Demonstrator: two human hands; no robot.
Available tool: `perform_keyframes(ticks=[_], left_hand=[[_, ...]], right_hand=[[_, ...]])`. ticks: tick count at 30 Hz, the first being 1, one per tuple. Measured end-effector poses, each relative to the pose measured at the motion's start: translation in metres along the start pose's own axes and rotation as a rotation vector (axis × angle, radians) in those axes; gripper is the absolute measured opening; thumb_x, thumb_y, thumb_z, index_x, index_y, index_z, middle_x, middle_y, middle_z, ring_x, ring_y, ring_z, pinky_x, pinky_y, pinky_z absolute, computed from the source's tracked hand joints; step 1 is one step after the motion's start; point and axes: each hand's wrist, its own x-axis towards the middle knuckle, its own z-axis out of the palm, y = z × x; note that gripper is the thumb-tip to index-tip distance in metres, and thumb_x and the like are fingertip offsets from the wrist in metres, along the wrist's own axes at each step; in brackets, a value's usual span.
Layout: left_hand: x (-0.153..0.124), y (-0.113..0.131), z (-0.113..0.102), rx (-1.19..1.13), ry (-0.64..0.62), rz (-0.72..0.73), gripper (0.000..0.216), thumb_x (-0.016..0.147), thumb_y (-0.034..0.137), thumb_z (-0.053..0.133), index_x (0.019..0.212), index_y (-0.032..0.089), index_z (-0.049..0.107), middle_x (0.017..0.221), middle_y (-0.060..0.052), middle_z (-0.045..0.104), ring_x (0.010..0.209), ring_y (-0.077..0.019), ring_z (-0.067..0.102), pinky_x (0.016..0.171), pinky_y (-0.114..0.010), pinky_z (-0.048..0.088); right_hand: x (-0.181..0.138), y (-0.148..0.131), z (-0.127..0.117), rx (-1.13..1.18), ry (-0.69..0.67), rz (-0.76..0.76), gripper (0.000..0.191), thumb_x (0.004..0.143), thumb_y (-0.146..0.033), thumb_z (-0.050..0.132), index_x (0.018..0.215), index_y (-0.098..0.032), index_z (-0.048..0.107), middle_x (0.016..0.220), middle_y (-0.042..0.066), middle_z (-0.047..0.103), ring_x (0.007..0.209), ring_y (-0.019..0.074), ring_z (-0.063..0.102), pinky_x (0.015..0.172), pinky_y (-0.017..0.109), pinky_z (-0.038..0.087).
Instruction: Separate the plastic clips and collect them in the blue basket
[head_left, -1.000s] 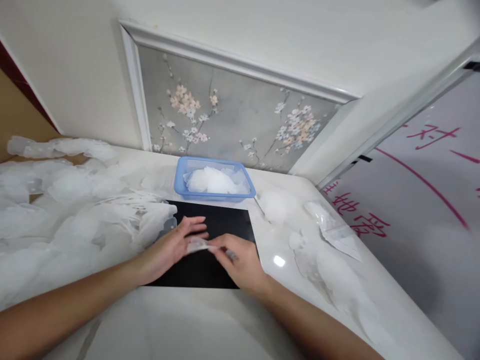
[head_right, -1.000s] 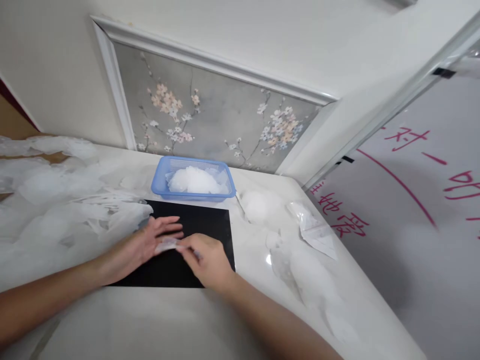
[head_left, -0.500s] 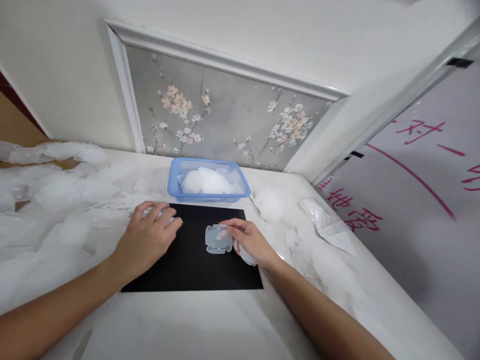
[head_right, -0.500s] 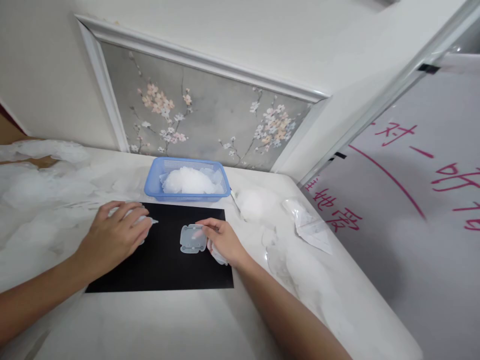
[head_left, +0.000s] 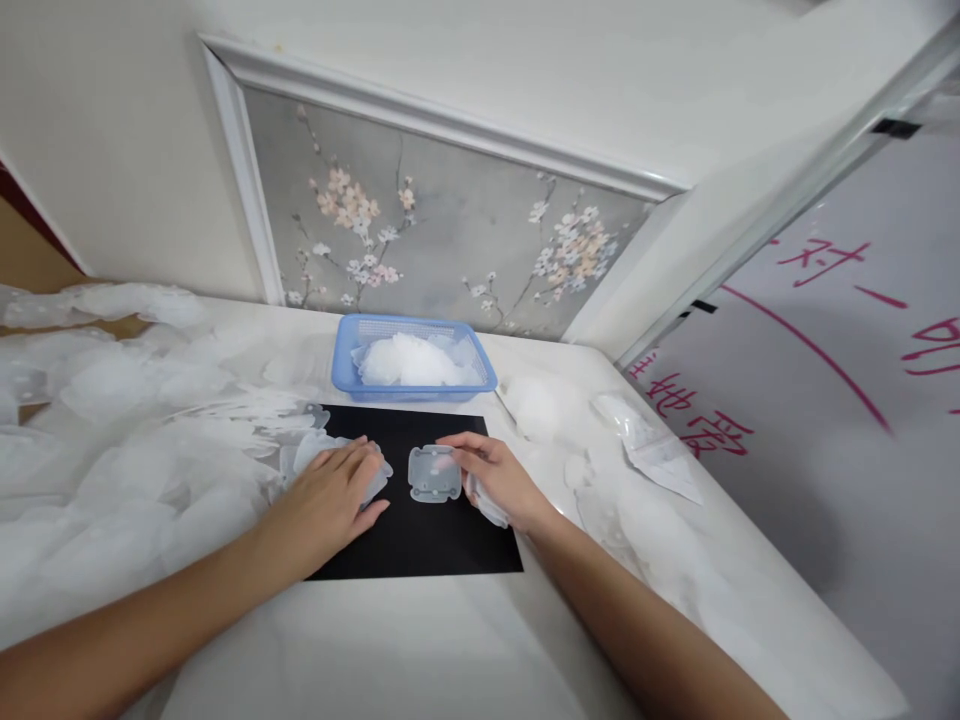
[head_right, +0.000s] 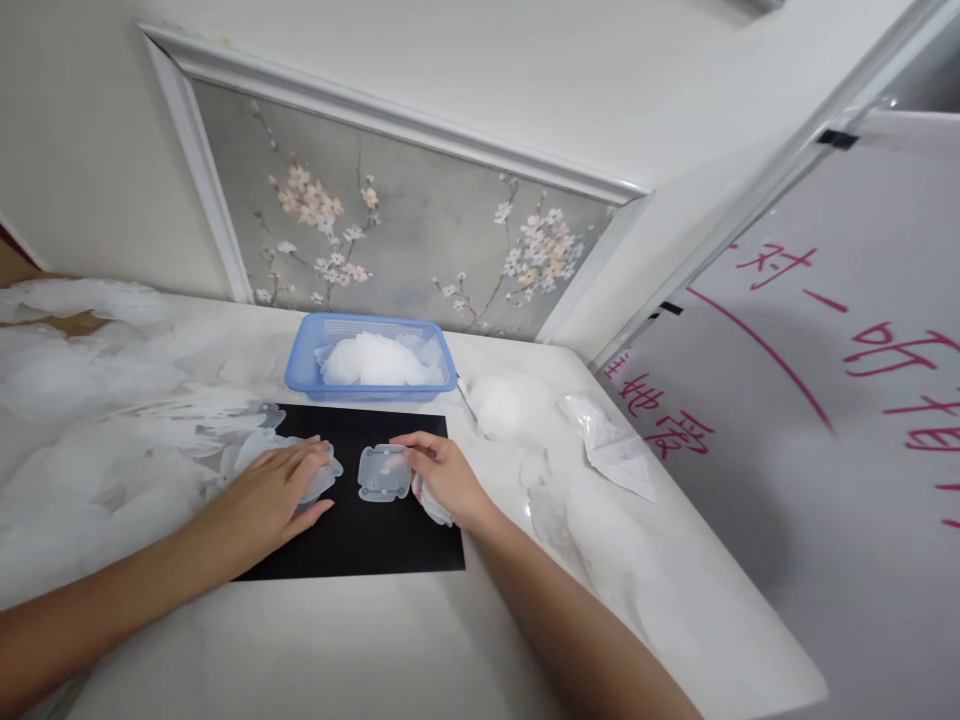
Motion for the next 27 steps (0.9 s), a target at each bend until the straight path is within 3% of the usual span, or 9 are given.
perform_keyframes(ticks=[3, 6, 8, 14, 19, 27], left_hand=[[0.002, -0.001, -0.007, 0.061, -0.006, 0.003, 0.020, 0.093, 0.022, 0.043, 0.106, 0.021, 0.057, 0.125, -0.016, 0.064, 0.123, -0.0359, 0.055, 0.098, -0.051, 0.038], [0.002, -0.001, -0.011, 0.107, 0.009, -0.005, 0.030, 0.083, 0.006, 0.038, 0.101, 0.021, 0.057, 0.116, -0.014, 0.066, 0.114, -0.0339, 0.059, 0.094, -0.049, 0.039], [0.001, -0.001, -0.014, 0.115, 0.010, -0.047, 0.030, 0.080, 0.005, 0.040, 0.099, 0.020, 0.058, 0.105, -0.013, 0.067, 0.103, -0.0341, 0.062, 0.090, -0.049, 0.039], [0.002, -0.003, -0.015, 0.135, 0.055, -0.092, 0.024, 0.091, 0.030, 0.048, 0.107, 0.020, 0.063, 0.105, -0.013, 0.067, 0.098, -0.0337, 0.061, 0.088, -0.047, 0.041], [0.001, -0.015, -0.011, 0.037, 0.084, -0.067, 0.028, 0.089, 0.042, 0.055, 0.104, 0.023, 0.070, 0.111, -0.012, 0.067, 0.100, -0.0314, 0.061, 0.091, -0.046, 0.044], [0.001, -0.006, -0.014, -0.296, 0.125, -0.136, 0.022, 0.086, 0.038, 0.058, 0.090, 0.028, 0.077, 0.103, -0.007, 0.074, 0.100, -0.0290, 0.064, 0.093, -0.043, 0.049]], right_hand=[[-0.001, 0.000, 0.000, -0.007, 0.009, -0.003, 0.029, 0.077, -0.036, 0.065, 0.099, -0.016, 0.068, 0.047, -0.006, 0.052, 0.038, 0.0102, 0.044, 0.043, 0.025, 0.033], [-0.002, 0.001, 0.000, 0.000, 0.007, -0.017, 0.032, 0.077, -0.036, 0.067, 0.102, -0.016, 0.068, 0.048, -0.007, 0.051, 0.039, 0.0099, 0.043, 0.044, 0.025, 0.033], [-0.002, 0.002, -0.001, 0.001, -0.001, -0.027, 0.032, 0.078, -0.035, 0.066, 0.103, -0.015, 0.068, 0.048, -0.007, 0.051, 0.040, 0.0101, 0.043, 0.044, 0.025, 0.033], [0.000, 0.005, -0.002, -0.017, -0.003, -0.027, 0.030, 0.078, -0.034, 0.066, 0.102, -0.017, 0.068, 0.051, -0.006, 0.052, 0.044, 0.0112, 0.045, 0.046, 0.026, 0.034], [0.001, 0.007, -0.002, -0.026, -0.006, -0.037, 0.031, 0.079, -0.038, 0.067, 0.102, -0.017, 0.069, 0.052, -0.006, 0.052, 0.045, 0.0113, 0.045, 0.047, 0.026, 0.034], [-0.001, 0.005, -0.002, -0.019, 0.001, -0.028, 0.029, 0.079, -0.035, 0.066, 0.102, -0.017, 0.069, 0.052, -0.005, 0.053, 0.046, 0.0119, 0.048, 0.048, 0.026, 0.037]])
